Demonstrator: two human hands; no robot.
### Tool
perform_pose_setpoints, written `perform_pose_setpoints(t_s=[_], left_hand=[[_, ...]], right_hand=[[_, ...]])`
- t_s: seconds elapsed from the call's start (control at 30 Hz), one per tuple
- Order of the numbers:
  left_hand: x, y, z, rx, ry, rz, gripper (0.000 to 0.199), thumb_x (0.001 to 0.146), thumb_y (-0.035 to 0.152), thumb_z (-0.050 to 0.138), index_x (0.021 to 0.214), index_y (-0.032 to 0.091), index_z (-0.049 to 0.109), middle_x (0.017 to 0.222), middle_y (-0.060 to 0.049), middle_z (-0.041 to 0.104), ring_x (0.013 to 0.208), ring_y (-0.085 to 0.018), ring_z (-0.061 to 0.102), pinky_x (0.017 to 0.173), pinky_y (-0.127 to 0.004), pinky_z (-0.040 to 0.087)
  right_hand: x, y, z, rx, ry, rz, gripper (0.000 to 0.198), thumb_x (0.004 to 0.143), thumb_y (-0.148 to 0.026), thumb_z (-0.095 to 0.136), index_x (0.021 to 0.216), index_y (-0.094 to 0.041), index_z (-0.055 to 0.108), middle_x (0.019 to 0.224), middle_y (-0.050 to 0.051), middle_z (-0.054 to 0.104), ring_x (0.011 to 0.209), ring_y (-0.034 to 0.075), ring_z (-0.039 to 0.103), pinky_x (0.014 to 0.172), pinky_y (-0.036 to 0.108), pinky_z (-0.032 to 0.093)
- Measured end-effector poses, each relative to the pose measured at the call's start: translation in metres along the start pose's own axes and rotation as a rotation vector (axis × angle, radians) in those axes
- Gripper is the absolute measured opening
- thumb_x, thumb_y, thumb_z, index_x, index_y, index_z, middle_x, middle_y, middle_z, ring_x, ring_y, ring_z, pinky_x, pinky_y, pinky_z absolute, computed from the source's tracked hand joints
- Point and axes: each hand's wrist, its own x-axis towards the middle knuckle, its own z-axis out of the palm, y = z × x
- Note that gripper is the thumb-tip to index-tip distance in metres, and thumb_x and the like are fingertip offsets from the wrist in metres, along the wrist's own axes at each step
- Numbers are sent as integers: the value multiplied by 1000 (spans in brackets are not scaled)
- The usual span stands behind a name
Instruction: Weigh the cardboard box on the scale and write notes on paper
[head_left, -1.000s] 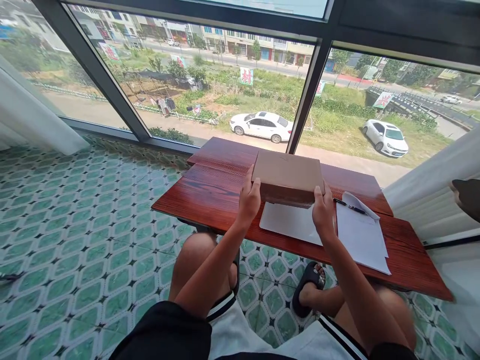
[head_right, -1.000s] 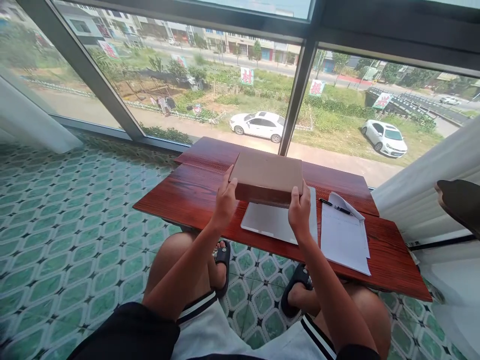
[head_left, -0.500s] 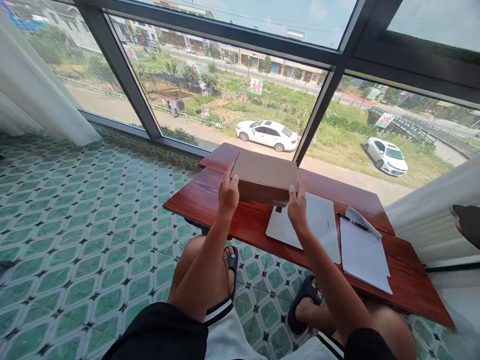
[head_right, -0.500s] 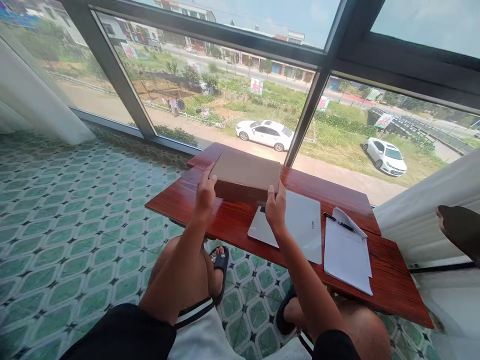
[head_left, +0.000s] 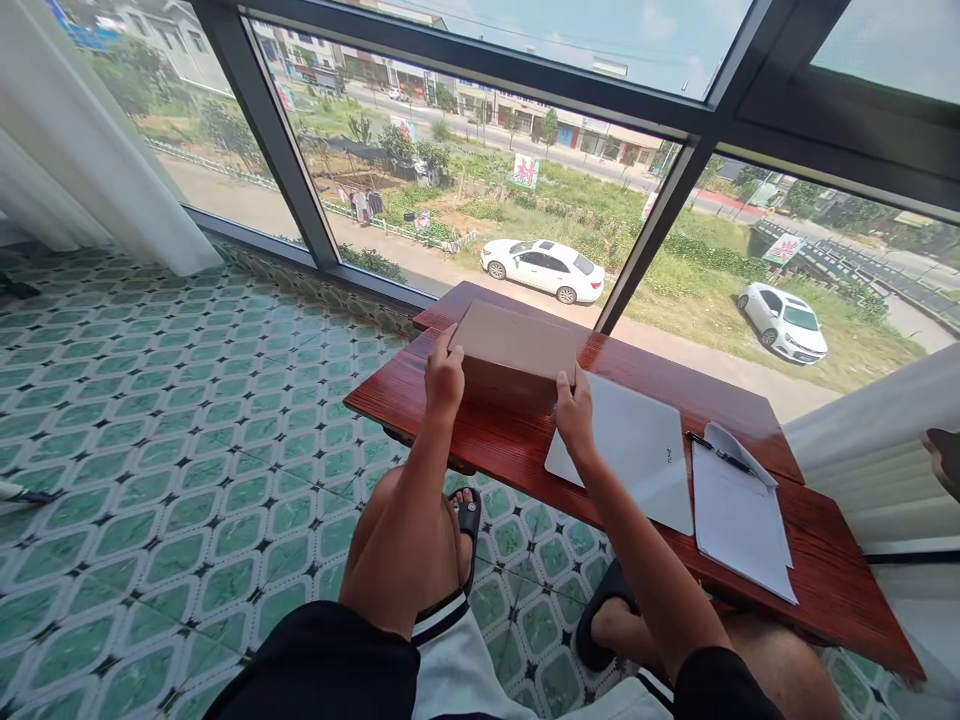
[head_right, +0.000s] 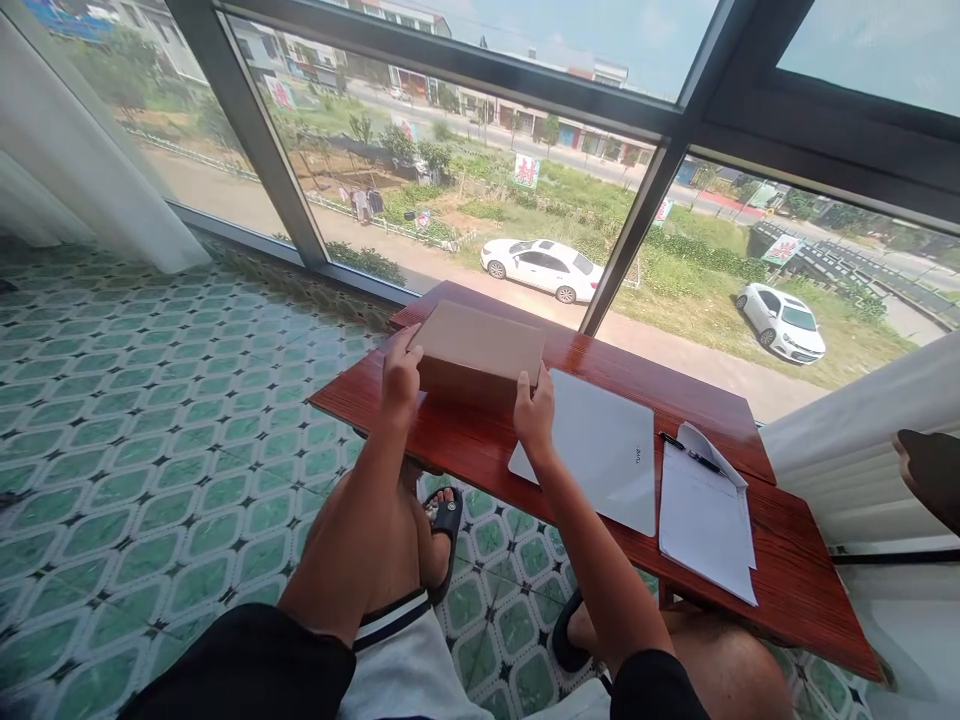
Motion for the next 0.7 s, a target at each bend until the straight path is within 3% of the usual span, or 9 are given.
perform_pose_setpoints(t_s=[0.13,0.33,0.7], left_hand=[[0,-4,-1,72,-21,-18,55,83,27,45,136,19,60,147,-9,57,146,-29,43,127,-45,26],[2,-9,2,114,-39,-22,56,80,25,46,133,20,61,143,-9,60,140,-30,49,123,-48,34],[1,-11,-2,213,-57,-24,56,81,23,47,135,18,60,142,-14,60,139,-36,50,122,-57,34]], right_hand=[[-2,8,3,-13,9,26,56,93,-52,41,131,-15,59,138,16,58,128,27,53,115,45,36],[-6,16,4,-29,1,43,56,93,-52,41,132,-15,58,141,16,57,130,27,52,116,46,35],[-7,20,6,-31,-16,41,61,93,-51,43,139,-12,53,141,17,56,130,28,52,115,46,36]])
